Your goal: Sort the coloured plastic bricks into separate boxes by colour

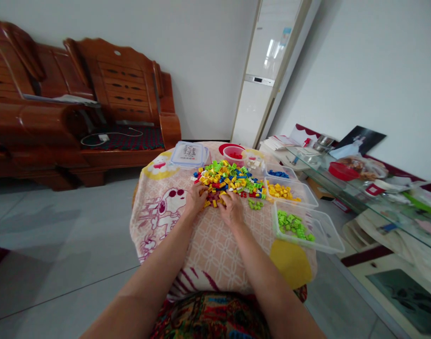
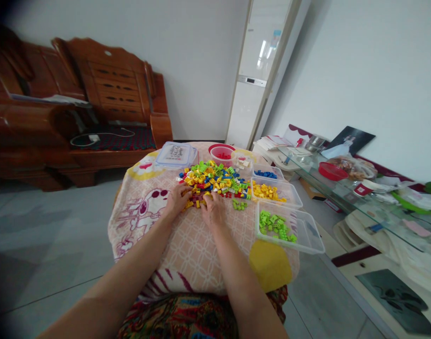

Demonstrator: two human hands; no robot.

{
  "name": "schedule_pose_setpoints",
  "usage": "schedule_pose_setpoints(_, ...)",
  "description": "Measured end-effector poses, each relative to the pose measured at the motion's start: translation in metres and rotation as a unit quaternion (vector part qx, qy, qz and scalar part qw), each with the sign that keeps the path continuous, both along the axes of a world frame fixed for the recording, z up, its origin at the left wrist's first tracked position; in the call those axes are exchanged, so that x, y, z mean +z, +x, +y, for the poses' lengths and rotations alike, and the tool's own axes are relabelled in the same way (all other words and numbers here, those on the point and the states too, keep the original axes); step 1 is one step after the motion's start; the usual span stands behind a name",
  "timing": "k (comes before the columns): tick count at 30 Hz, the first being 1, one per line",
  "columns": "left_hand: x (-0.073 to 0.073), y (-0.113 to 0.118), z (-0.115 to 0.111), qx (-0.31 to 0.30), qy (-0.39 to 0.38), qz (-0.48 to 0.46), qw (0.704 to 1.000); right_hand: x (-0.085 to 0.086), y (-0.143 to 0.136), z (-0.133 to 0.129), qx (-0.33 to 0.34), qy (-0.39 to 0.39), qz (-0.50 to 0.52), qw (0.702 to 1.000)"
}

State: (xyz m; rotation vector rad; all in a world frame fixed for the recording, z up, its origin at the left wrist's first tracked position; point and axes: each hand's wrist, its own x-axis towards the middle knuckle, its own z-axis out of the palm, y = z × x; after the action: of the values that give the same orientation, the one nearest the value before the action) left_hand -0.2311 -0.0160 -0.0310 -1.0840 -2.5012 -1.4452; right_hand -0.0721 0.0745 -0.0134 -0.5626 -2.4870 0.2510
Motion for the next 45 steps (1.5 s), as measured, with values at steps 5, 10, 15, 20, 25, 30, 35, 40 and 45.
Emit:
schedule_pose_setpoints(5, 0.002, 0.0, -0.001, -0.003, -0.001, 0.001, 1.0, 0.0, 0.015, 0.009, -0.109, -0.057, 0.028, 0.992)
schedule_pose_setpoints(10, 0.002, -0.001, 0.0, -0.007, -0.003, 0.004, 1.0, 0.002, 0.007, 0.012, -0.007, -0.008, 0.029, 1.0)
schedule_pose_setpoints(15, -0.001, -0.003, 0.001, -0.004, 0.001, 0.004, 1.0, 0.005, 0.001, 0.008, 0.007, 0.008, -0.028, 1.0)
schedule_pose_setpoints(20, -0.002, -0.004, 0.001, -0.005, 0.006, 0.007, 1.0, -0.005, 0.008, 0.012, -0.065, -0.075, 0.072, 0.992)
schedule_pose_setpoints(25, -0.001, -0.003, 0.001, -0.005, 0.003, 0.002, 1.0, -0.011, 0.02, 0.04, -0.151, -0.203, 0.229, 0.94)
schedule_pose_setpoints(30, 0.001, -0.001, 0.0, -0.003, -0.007, 0.003, 1.0, 0.01, 0.036, 0.077, -0.237, -0.216, 0.364, 0.874)
schedule_pose_setpoints(35, 0.003, 0.001, -0.002, 0.013, -0.001, -0.006, 1.0, 0.009, 0.059, 0.068, -0.181, -0.158, 0.31, 0.92)
schedule_pose_setpoints(40, 0.006, 0.004, -0.004, 0.075, 0.014, -0.016, 0.997, -0.016, 0.089, 0.031, -0.088, -0.099, 0.171, 0.976)
schedule_pose_setpoints(45, 0.007, 0.004, -0.003, 0.036, -0.006, -0.008, 0.999, -0.027, 0.102, 0.019, -0.063, -0.054, 0.164, 0.983)
